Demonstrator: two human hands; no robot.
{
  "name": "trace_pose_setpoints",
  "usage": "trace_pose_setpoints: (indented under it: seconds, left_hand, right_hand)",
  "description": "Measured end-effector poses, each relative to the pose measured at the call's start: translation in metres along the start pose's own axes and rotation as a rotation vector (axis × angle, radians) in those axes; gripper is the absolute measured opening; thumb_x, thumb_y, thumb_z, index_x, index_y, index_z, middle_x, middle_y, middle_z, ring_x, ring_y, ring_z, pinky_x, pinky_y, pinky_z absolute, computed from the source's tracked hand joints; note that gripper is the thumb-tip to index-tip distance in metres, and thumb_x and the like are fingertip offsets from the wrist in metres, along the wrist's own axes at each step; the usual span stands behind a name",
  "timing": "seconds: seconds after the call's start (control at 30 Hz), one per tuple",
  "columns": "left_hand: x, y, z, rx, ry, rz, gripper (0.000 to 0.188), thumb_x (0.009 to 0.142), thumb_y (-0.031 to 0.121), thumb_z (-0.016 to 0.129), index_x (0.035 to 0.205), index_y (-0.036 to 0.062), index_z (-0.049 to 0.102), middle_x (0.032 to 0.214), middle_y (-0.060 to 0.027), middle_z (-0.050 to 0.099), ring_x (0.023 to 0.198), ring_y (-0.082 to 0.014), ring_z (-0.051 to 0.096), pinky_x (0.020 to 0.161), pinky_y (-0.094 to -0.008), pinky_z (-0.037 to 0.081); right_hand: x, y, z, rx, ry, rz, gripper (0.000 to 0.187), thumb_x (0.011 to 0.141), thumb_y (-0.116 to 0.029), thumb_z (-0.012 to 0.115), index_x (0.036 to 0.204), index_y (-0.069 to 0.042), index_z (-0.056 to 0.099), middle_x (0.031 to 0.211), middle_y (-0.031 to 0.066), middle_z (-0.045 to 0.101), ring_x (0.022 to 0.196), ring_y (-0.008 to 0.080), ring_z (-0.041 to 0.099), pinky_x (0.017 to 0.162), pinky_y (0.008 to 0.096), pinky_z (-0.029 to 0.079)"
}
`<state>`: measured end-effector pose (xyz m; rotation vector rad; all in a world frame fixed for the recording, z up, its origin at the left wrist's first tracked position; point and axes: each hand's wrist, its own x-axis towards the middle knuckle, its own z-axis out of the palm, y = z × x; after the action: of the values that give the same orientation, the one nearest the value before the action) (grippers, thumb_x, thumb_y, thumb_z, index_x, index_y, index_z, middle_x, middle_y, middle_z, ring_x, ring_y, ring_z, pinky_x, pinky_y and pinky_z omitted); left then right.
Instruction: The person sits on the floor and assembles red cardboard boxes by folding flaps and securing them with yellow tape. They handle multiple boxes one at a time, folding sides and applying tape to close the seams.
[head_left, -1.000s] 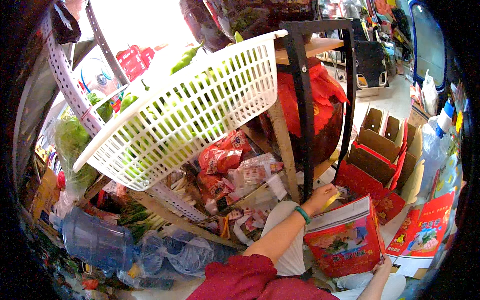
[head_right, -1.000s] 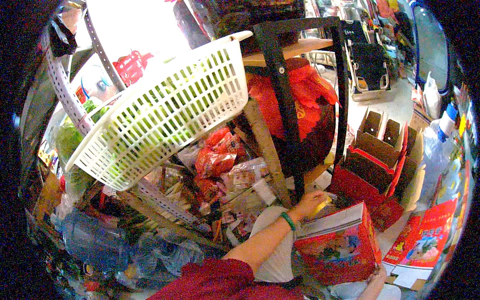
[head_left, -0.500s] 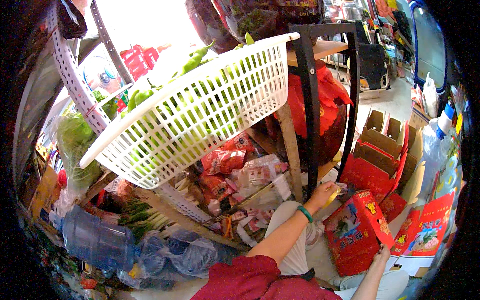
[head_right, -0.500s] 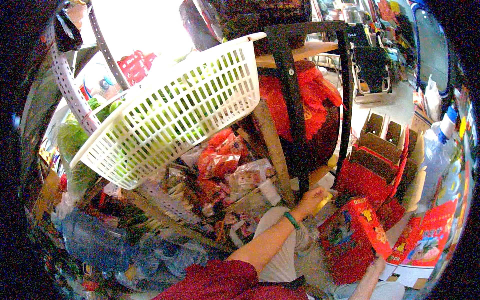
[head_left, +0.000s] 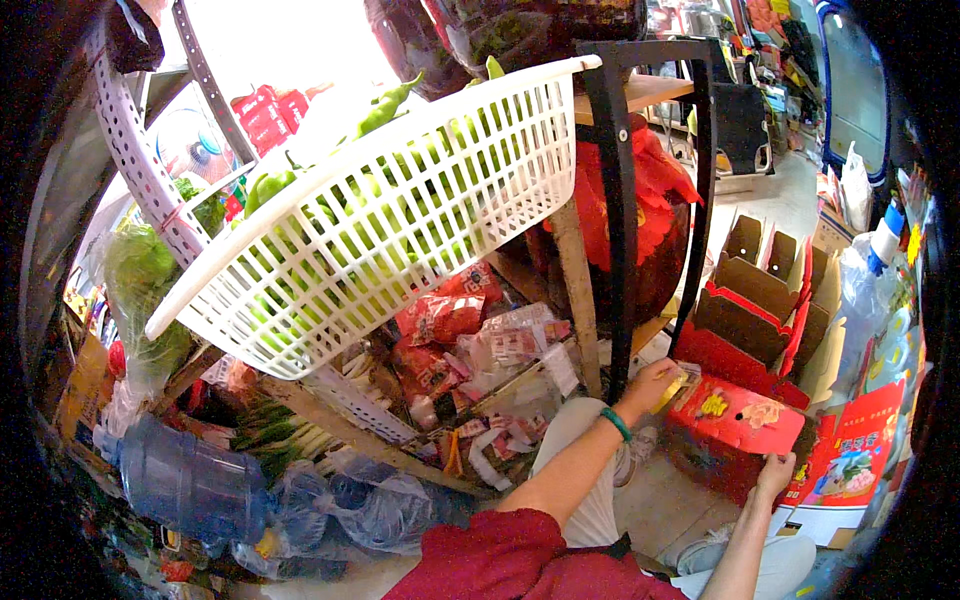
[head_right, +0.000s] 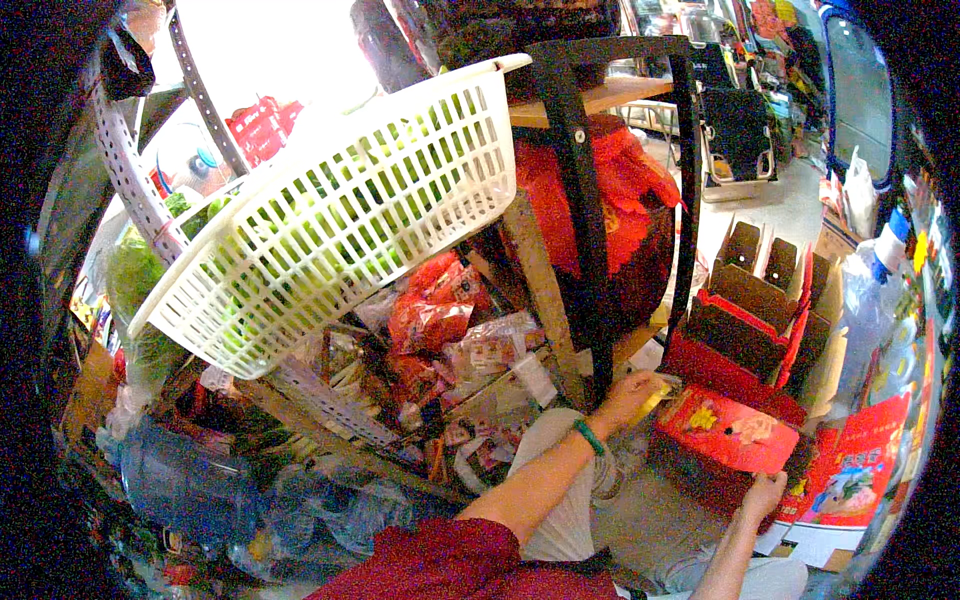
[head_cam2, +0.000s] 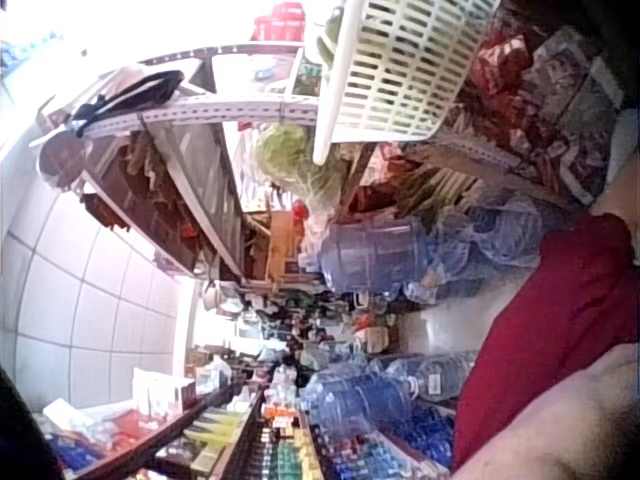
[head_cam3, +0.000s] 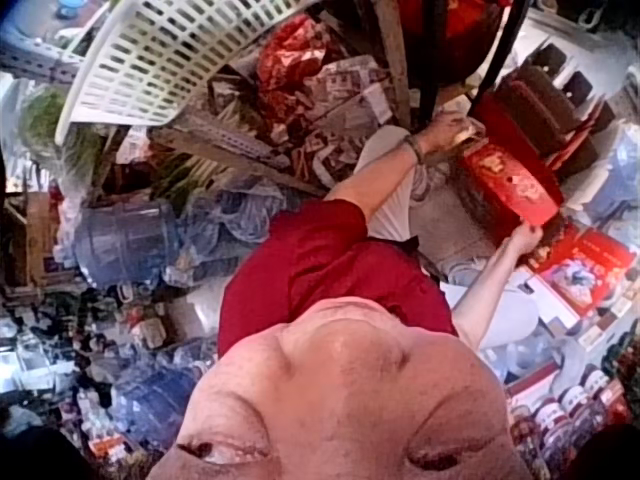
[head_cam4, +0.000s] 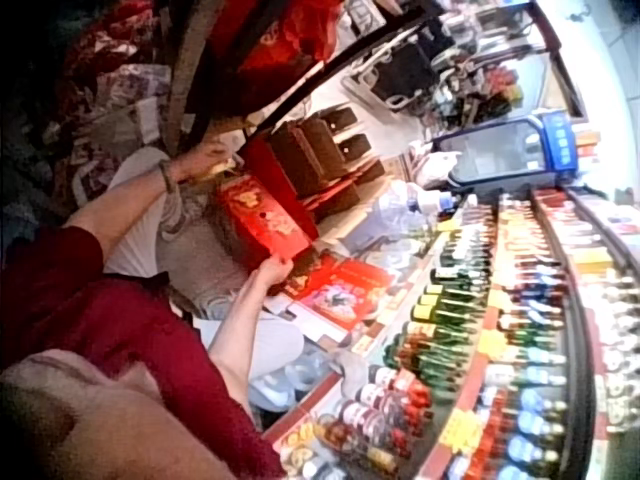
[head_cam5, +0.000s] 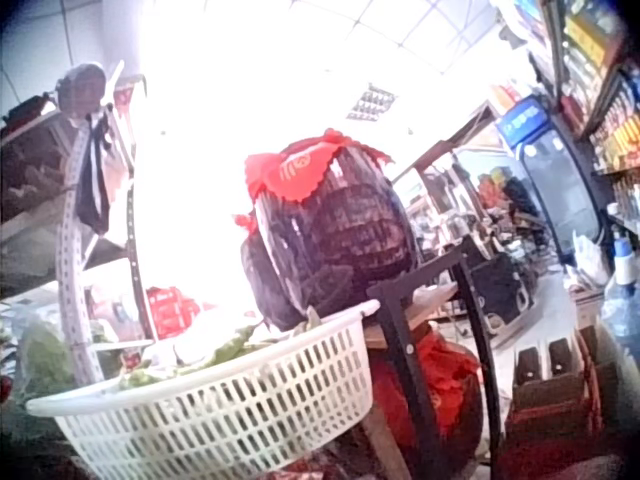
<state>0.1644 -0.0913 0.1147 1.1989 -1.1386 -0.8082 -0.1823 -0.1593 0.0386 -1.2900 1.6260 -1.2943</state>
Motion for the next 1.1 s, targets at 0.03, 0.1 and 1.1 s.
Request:
trace_pose_setpoints:
  seconds: [0.03, 0.1, 1.1]
  left_hand:
    - [0.001, -0.008, -0.002, 0.018, -0.019, 0.009, 0.022, 0.092, 0.021, 0.052, 0.098, 0.0019, 0.061, 0.089, -0.0023, 0.063, 0.081, -0.0106, 0.056, 0.073, -0.0246, 0.046]
    - [0.003, -0.010, 0.002, 0.008, -0.016, -0.016, 0.021, 0.092, 0.021, 0.052, 0.098, 0.0020, 0.061, 0.088, -0.0019, 0.062, 0.080, -0.0100, 0.056, 0.073, -0.0240, 0.046]
    - [-0.005, 0.042, 0.016, 0.086, 0.023, -0.183, 0.016, 0.090, 0.017, 0.052, 0.087, 0.0025, 0.059, 0.080, 0.0024, 0.056, 0.073, -0.0055, 0.048, 0.066, -0.0216, 0.041]
  right_hand:
    - [-0.009, -0.017, -0.001, -0.111, -0.022, -0.081, 0.014, 0.078, -0.004, 0.056, 0.091, -0.002, 0.051, 0.077, 0.0064, 0.058, 0.068, 0.0189, 0.054, 0.065, 0.0315, 0.044]
    - [-0.025, -0.052, -0.011, -0.321, -0.107, -0.133, 0.023, 0.079, -0.006, 0.059, 0.099, -0.004, 0.047, 0.078, 0.0106, 0.059, 0.069, 0.0236, 0.056, 0.067, 0.0364, 0.045]
    - [-0.138, -0.101, -0.057, -0.818, -0.400, -0.226, 0.059, 0.081, -0.036, 0.059, 0.128, -0.006, 0.040, 0.085, 0.0238, 0.063, 0.075, 0.0378, 0.062, 0.066, 0.0470, 0.049]
